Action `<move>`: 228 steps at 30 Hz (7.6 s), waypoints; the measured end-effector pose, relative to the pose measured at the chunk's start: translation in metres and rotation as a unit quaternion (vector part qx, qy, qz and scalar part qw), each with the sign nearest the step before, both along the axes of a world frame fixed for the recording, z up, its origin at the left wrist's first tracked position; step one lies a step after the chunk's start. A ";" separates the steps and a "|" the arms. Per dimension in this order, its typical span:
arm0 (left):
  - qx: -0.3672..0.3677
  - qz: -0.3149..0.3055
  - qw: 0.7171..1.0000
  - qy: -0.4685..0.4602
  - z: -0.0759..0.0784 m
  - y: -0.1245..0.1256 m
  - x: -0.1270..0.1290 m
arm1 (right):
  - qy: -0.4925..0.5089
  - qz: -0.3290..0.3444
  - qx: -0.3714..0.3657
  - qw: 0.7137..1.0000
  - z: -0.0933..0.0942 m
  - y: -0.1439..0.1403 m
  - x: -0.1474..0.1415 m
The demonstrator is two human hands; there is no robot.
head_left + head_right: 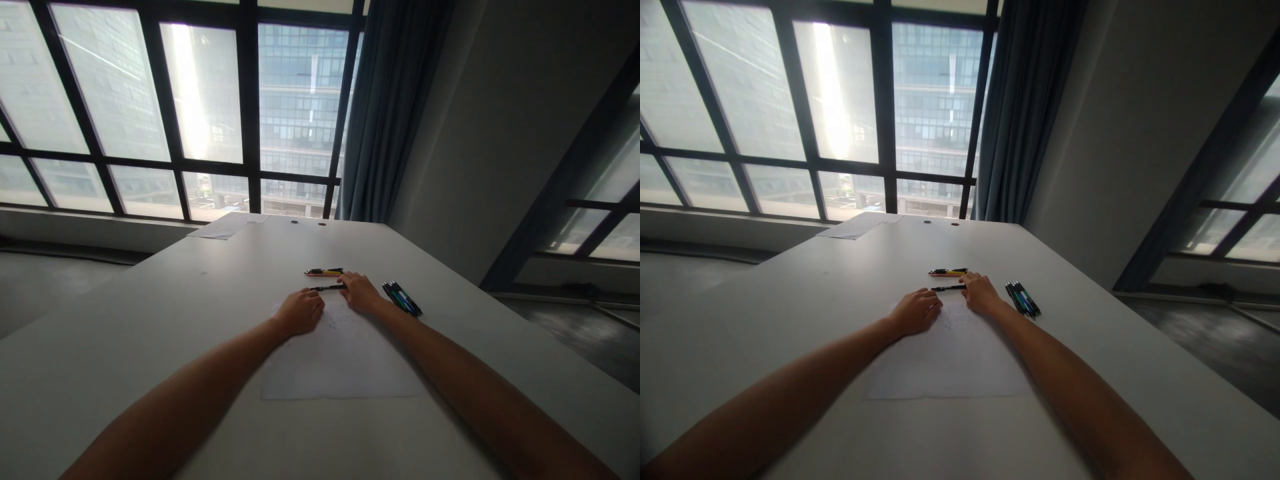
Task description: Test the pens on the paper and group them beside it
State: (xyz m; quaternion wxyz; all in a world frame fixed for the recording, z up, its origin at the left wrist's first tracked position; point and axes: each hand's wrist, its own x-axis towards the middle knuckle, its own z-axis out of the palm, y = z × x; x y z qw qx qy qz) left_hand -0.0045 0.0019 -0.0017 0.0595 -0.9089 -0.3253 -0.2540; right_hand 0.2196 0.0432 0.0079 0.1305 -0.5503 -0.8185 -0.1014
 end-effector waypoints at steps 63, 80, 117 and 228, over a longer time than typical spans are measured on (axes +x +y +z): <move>0.042 0.144 0.987 -0.063 0.003 0.005 -0.007 | 0.348 0.195 0.120 0.909 -0.010 -0.051 -0.029; 0.075 0.084 0.993 0.034 0.004 -0.002 0.000 | 0.371 0.123 0.034 0.920 -0.010 -0.047 -0.031; 0.025 0.085 0.995 0.051 0.003 -0.002 -0.005 | 0.297 0.164 0.041 0.940 -0.011 -0.048 -0.033; 0.001 0.116 0.993 0.013 0.000 0.002 -0.005 | -0.017 -0.014 0.041 0.999 -0.001 -0.026 0.015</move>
